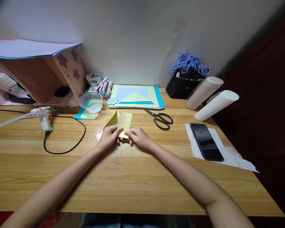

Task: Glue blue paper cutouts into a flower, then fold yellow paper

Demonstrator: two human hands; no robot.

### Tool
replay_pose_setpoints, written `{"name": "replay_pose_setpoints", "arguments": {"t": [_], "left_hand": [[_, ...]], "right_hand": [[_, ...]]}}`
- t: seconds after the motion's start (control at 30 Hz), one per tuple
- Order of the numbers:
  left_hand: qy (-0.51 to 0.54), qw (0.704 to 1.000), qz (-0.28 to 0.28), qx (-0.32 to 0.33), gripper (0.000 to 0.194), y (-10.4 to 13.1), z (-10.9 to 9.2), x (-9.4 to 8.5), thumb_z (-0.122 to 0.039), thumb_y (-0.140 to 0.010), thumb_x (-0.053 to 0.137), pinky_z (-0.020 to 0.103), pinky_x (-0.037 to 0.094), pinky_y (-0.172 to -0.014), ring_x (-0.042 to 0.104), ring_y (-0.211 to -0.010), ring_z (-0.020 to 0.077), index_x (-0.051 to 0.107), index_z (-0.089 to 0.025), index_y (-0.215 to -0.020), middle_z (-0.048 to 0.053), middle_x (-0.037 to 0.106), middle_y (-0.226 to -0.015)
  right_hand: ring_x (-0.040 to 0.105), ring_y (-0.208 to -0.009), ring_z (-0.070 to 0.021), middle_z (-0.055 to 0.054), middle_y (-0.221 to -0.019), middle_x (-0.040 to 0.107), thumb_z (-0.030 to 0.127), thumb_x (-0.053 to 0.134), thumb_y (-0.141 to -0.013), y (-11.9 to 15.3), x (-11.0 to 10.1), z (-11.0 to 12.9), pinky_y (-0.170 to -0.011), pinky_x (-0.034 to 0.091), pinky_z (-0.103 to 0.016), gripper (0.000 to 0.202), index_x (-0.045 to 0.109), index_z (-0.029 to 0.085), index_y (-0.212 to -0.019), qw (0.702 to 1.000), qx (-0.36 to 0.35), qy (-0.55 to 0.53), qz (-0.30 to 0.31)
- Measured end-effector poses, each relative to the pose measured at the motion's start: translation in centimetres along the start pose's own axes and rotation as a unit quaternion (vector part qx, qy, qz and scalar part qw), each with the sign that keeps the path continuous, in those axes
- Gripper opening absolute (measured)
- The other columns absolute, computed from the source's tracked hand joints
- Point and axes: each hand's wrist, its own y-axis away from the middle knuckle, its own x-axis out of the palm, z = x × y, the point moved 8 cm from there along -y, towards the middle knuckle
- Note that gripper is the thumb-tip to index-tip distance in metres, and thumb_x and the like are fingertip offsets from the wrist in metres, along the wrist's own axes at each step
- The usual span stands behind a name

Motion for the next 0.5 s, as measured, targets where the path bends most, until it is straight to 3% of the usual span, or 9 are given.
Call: {"name": "replay_pose_setpoints", "arguments": {"t": [0.13, 0.3, 0.5], "left_hand": [[0.012, 1.0, -0.002, -0.007, 0.033, -0.03, 0.22, 0.0, -0.045, -0.077, 0.054, 0.019, 0.043, -0.033, 0.052, -0.038, 0.0102, 0.052, -0.013, -0.066, -0.002, 0.053, -0.046], [0.006, 1.0, -0.01, -0.011, 0.034, -0.04, 0.28, -0.07, -0.045, -0.076, 0.056, 0.019, 0.042, -0.031, 0.051, -0.036, 0.0097, 0.05, -0.014, -0.064, -0.002, 0.053, -0.047], [0.003, 1.0, 0.002, 0.005, 0.033, -0.23, 0.1, -0.07, -0.044, -0.079, 0.053, 0.018, 0.04, -0.034, 0.049, -0.036, 0.0089, 0.051, -0.014, -0.065, -0.003, 0.054, -0.047]], "right_hand": [[0.052, -0.044, -0.0095, 0.001, -0.049, 0.056, 0.048, 0.05, -0.081, 0.08, 0.5, -0.06, -0.047, 0.04, -0.021, 0.039, 0.053, 0.015, -0.061, 0.999, 0.004, -0.021, 0.041], [0.042, -0.036, -0.0073, 0.005, -0.04, 0.046, 0.048, 0.05, -0.081, 0.11, 0.38, -0.19, -0.041, 0.034, -0.02, 0.039, 0.054, 0.015, -0.061, 0.999, 0.007, 0.006, 0.042], [0.049, -0.046, -0.0085, 0.001, -0.05, 0.055, 0.045, 0.059, -0.076, 0.27, 0.63, 0.6, -0.044, 0.035, -0.02, 0.035, 0.055, 0.013, -0.062, 0.998, -0.01, 0.007, 0.058]]}}
